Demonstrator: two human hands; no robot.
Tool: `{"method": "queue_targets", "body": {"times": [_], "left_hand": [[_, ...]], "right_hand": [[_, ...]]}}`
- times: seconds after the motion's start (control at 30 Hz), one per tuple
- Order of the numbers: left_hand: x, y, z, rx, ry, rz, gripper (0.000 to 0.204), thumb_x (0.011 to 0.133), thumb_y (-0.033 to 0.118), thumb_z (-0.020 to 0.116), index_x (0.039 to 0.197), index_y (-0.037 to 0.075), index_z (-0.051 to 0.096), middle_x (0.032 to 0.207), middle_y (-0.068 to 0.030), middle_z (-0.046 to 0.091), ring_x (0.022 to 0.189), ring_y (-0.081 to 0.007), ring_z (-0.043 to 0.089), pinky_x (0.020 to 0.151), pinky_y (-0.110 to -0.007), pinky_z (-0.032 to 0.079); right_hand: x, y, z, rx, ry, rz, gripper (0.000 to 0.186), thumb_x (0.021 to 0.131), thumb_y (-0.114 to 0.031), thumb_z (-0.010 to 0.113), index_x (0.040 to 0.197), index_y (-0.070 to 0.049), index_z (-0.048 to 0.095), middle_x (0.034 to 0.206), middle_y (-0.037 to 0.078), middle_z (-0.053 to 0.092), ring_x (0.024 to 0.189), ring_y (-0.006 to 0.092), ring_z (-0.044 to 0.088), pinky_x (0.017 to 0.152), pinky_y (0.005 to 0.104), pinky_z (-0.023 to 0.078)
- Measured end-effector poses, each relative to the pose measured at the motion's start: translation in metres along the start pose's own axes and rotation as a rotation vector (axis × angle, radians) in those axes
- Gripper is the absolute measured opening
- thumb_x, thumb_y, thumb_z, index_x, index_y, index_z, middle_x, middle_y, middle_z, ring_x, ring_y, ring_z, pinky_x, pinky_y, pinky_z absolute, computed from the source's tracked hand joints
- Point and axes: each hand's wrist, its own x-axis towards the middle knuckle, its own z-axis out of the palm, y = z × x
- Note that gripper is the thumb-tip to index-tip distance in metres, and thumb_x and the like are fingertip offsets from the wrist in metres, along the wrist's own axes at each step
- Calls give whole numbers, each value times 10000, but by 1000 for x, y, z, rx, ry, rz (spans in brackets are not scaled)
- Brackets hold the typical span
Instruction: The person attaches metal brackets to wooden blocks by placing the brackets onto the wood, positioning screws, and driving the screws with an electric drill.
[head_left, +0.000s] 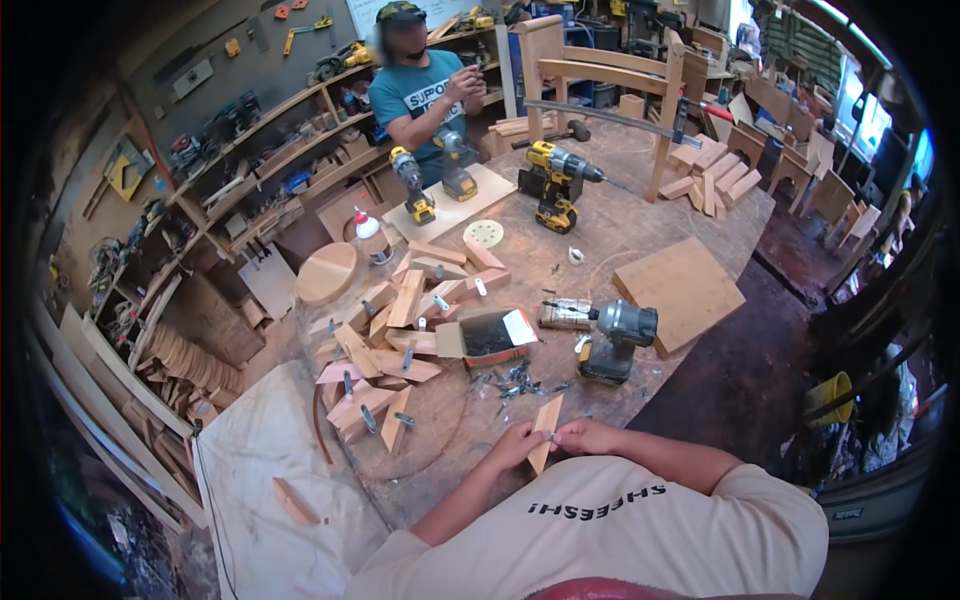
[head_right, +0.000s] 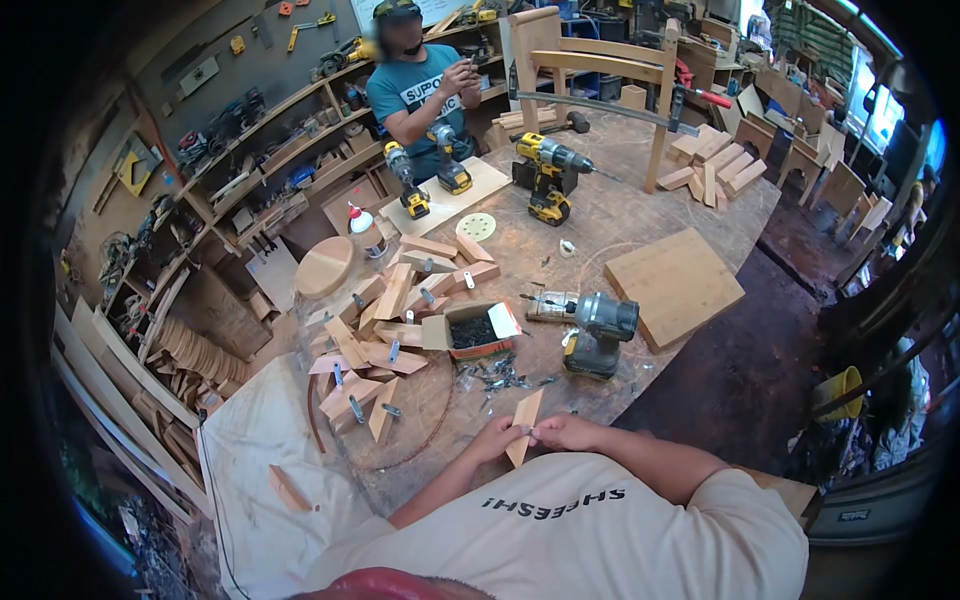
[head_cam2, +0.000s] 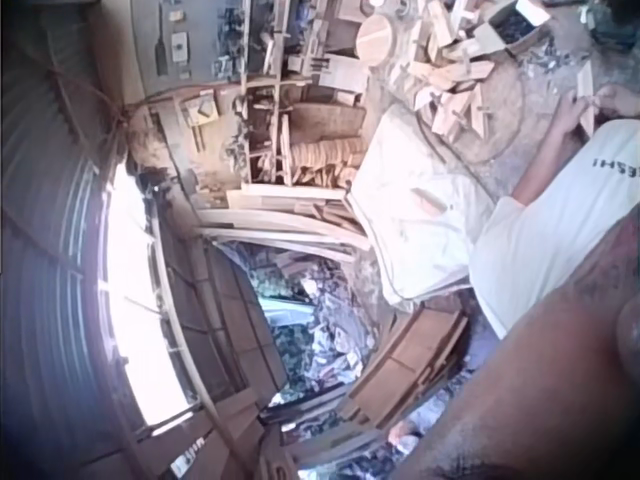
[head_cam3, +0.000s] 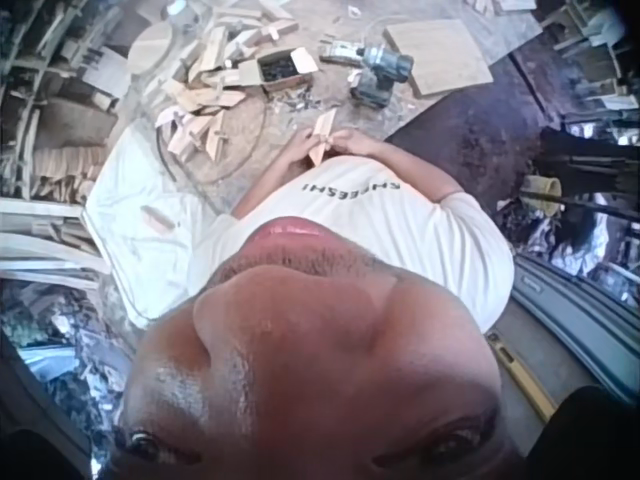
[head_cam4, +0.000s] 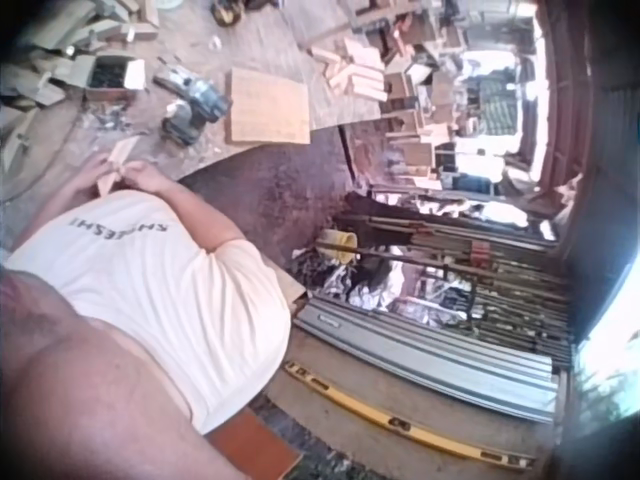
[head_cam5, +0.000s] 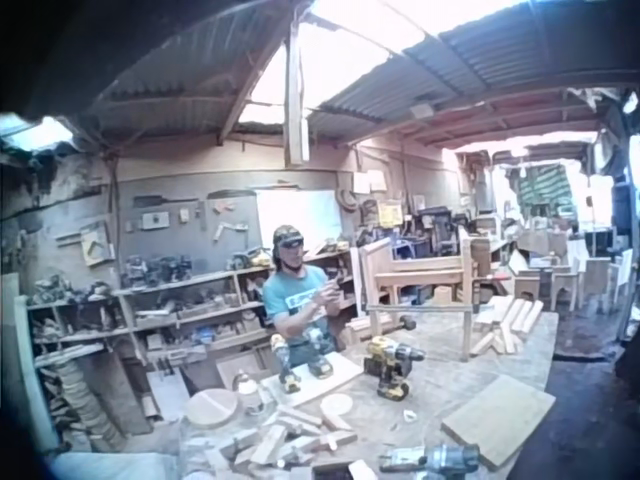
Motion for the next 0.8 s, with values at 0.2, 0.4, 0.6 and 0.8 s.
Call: {"method": "queue_targets", "body": {"times": [0.2, 0.4, 0.6, 0.8], "left_hand": [[3, -13, 2, -30, 1, -52, 259, 908, 231, 555, 975, -9, 625, 876, -44, 682, 778, -92, 606, 704, -243, 473], [5, -19, 2, -105, -19, -66, 251, 909, 228, 553, 971, -3, 628, 875, -44, 679, 780, -88, 601, 709, -238, 466], [2, 0, 4, 57, 5, -32, 322, 875, 284, 599, 1006, -8, 633, 846, -50, 663, 753, -106, 597, 679, -269, 477], [2, 7, 0, 108, -47, -28, 249, 899, 221, 579, 992, -9, 600, 866, -66, 689, 772, -114, 632, 703, -262, 495]], "right_hand": [[4, 10, -4, 34, -52, -32, 296, 987, -290, 471, 987, -55, 651, 577, -93, 367, 497, 32, 296, 458, 214, 236], [3, 9, -2, 80, -72, -49, 309, 994, -291, 458, 1003, -39, 637, 583, -90, 336, 511, 36, 278, 464, 215, 238], [1, 11, 0, 53, -12, -3, 312, 991, -296, 466, 997, -32, 632, 607, -93, 349, 536, 35, 293, 488, 204, 268], [3, 16, -1, 33, 9, 8, 308, 991, -292, 469, 987, -30, 631, 621, -90, 361, 543, 37, 296, 493, 203, 270]]}}
